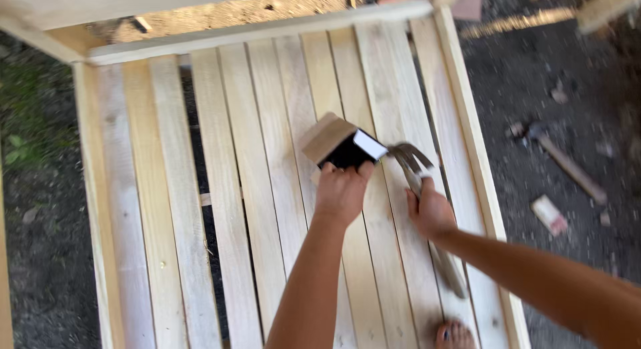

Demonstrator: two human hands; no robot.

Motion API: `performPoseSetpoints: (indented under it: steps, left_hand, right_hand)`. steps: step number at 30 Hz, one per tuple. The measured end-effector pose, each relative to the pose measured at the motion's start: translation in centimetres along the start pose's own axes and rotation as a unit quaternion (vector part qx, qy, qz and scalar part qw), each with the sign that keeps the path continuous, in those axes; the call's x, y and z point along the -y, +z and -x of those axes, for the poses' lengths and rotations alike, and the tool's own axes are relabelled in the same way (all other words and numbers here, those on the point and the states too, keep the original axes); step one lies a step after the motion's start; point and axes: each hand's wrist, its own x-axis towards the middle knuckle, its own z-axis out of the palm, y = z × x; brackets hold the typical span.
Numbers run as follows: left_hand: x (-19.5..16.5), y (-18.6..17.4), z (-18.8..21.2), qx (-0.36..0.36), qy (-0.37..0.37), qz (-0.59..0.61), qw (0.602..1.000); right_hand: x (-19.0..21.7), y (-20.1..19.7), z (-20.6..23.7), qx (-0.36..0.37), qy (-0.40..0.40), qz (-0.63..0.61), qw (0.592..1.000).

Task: The person takes nails from a cardboard nail box and hammers them into the wooden slats of an outdoor frame structure, placing each nail on a slat and driving it in with a claw hammer, repeating this across different slats.

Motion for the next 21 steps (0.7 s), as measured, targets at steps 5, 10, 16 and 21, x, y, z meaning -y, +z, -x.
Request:
performPoseSetpoints:
  steps: [5,10,16,21]
  left_hand:
    - [0.6,-0.2,0.3,-0.027,-0.001,-0.018,0.999]
    - [0.4,-1.3,-2.5,-0.030,-0.032,-0.023,0.999]
    - [0.6,-2.7,-3.2,-0.008,-0.037,-0.023,0.999]
    - [1.1,-3.8,-4.1,0.133,-0.098,0.021,0.986]
  right_hand:
    - [-0.1,0.7,-1.1,0.040,0.028,-0.025,0.998]
    - [-0.1,1.0,-1.9,0.006,-0.005,-0.051,0.999]
    - [0.7,0.5,-2.1,0.044,0.007,-0.080,0.996]
    - [1.8,-0.8,-3.1,0.110,0.035,-0.179,0.977]
